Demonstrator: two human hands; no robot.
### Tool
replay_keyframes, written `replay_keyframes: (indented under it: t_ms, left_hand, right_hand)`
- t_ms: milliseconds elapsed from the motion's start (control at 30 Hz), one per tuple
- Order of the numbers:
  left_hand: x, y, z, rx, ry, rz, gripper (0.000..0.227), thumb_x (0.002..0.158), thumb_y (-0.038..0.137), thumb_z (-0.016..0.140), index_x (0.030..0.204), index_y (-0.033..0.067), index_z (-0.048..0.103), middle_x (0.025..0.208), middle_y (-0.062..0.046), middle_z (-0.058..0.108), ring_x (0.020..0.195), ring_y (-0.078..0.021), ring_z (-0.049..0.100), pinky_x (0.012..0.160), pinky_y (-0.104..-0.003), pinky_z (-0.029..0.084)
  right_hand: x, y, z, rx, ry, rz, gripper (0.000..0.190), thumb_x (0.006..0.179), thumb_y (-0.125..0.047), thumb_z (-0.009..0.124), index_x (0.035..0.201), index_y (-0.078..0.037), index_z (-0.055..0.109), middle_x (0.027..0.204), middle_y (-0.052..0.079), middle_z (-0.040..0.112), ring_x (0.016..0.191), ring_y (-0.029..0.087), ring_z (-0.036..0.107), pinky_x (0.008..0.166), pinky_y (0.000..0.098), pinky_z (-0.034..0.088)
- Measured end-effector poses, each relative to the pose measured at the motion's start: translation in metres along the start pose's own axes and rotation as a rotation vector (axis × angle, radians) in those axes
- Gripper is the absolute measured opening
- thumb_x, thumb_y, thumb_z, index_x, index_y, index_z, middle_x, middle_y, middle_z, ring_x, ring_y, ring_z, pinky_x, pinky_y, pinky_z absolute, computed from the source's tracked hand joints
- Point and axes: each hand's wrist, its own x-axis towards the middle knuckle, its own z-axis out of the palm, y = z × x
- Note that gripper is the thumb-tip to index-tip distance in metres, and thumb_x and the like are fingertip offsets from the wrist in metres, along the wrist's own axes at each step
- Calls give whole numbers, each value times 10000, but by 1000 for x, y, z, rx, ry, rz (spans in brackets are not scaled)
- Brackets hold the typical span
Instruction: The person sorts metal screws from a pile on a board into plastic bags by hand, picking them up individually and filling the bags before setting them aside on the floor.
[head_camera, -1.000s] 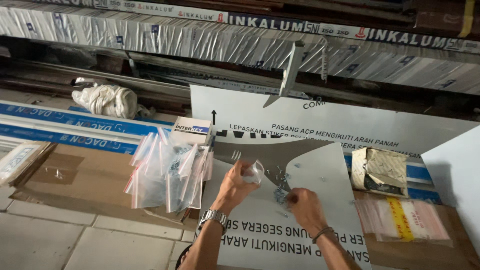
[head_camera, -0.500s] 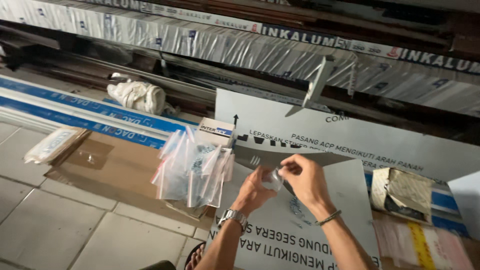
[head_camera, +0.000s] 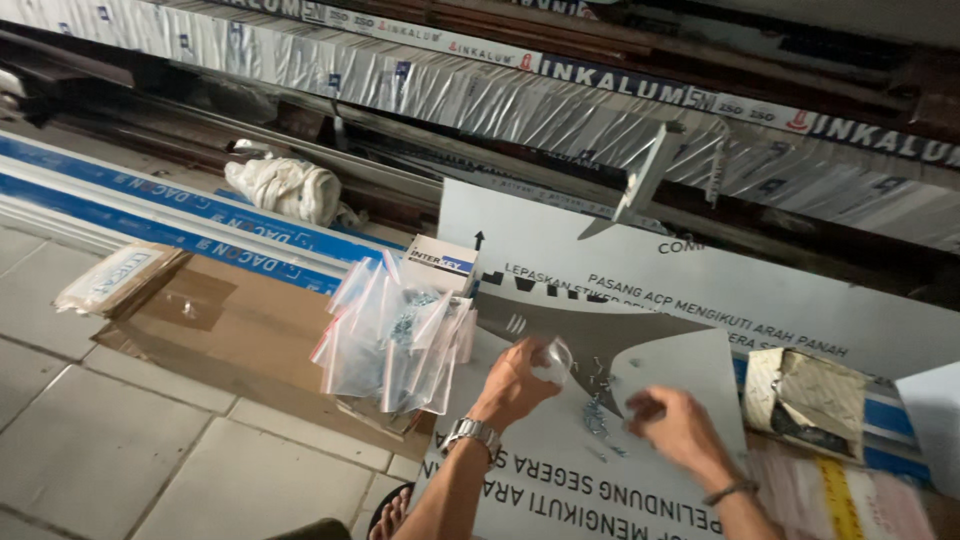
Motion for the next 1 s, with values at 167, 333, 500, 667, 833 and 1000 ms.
replay_keyframes:
  t_ms: [167,333,500,667,833,1000]
  left_hand:
    - [2,-3,1,34,19,-1,464,635,295,718,1059,142,607,1038,10,624,933,-175,569,739,-321,451]
    - [-5,13,-5,-16,-14,-76,392,666,206,706,1032,169,571,1079,19,619,972,-149,565,743,-292,461]
    - [5,-9,8,27,25,5,503,644,235,706,1127,190,573,1058,32,625,978,-149,563,760,-309,461]
    - [5,-6,9,26,4,16,507,688,220,741,1161,175,565,1092,14,637,1013,-148,580,809,-295,496]
    - [-1,5,6,-23,-18,-53,547,692,216,749,1206,174,567,1115,17,622,1060,-136,567,861,-290,488]
    - [6,-16,19,-58,65,113,573,639,109,783,1179,123,594,1016,-91,665,1066,-335,634,893,-447,479]
  right_hand:
    - [24,63,32,-126,-133,52,444,666,-320,915,1048,-211,718,1013,-1,709,911,148,691,787,281,542]
    - [7,62,50,-139,-56,-5,336,662,-228,890,945,-183,715,1008,-3,693,945,125,656,832,260,550]
    - [-1,52,53,-93,85,9,47,788,-151,759,833,-155,746,857,-7,732,831,113,663,765,245,554]
    - [-11,38,34,5,78,8,63,816,-150,754,869,-153,788,907,0,799,863,132,738,821,242,622]
    - [27,39,29,93,277,-331,221,839,-85,726,1057,-96,755,1057,87,786,879,235,802,795,315,670]
    - [-16,-79,-3,287,278,-364,94,849,-155,733,904,-126,805,797,94,766,782,210,720,723,326,570]
